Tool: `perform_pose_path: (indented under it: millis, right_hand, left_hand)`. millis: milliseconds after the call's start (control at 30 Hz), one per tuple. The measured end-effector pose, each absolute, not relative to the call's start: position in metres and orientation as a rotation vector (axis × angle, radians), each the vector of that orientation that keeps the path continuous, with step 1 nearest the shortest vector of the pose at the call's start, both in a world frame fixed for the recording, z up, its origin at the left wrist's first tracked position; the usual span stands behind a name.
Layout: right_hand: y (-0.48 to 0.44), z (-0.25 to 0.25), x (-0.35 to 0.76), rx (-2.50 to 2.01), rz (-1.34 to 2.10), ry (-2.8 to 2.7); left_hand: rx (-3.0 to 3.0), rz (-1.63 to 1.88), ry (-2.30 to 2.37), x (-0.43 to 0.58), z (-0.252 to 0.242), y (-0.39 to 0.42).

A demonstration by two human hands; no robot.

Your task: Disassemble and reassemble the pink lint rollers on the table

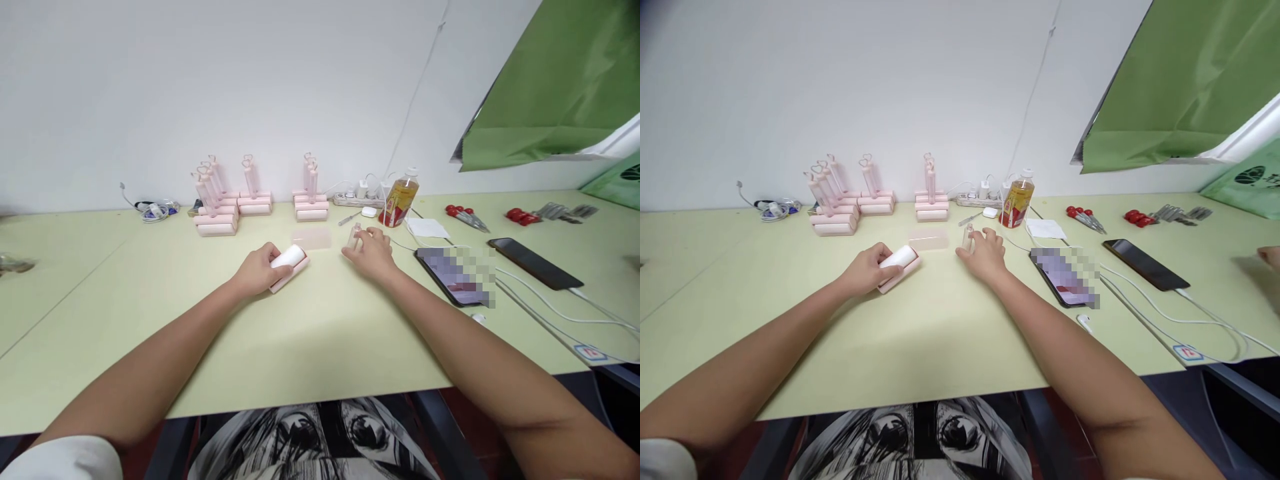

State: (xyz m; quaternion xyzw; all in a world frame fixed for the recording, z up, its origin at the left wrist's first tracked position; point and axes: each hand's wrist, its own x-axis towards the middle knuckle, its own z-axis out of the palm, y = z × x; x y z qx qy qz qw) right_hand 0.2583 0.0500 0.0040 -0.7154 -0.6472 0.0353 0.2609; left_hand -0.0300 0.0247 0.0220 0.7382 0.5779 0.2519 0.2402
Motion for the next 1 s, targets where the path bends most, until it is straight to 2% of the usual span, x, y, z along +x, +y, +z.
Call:
perform_pose_path:
  millis: [267, 533, 700, 867, 1000]
  right_hand:
    - [0.053, 0.001, 0.254, -1.971, 0.171, -1.932]
    - [0.051, 0.006, 0.252, -1.923, 0.200, -1.993]
    - [0.029, 0.012, 0.233, -1.550, 0.142, -2.129]
    - [-0.011, 0.022, 0.203, -1.162, 0.130, -2.394]
    - [-0.022, 0.022, 0.194, -0.951, 0.311, -2.394]
  left_hand:
    - [2.350, 0.660, 1.394, -0.038, 0.017, 0.038]
    - [2.582, 1.103, 1.414, -0.037, 0.012, 0.037]
    - [2.718, 1.253, 1.241, -0.027, 0.019, 0.021]
    - [2.526, 1.118, 0.990, -0.011, 0.021, 0.001]
    - [2.411, 1.047, 0.819, -0.005, 0.021, -0.009]
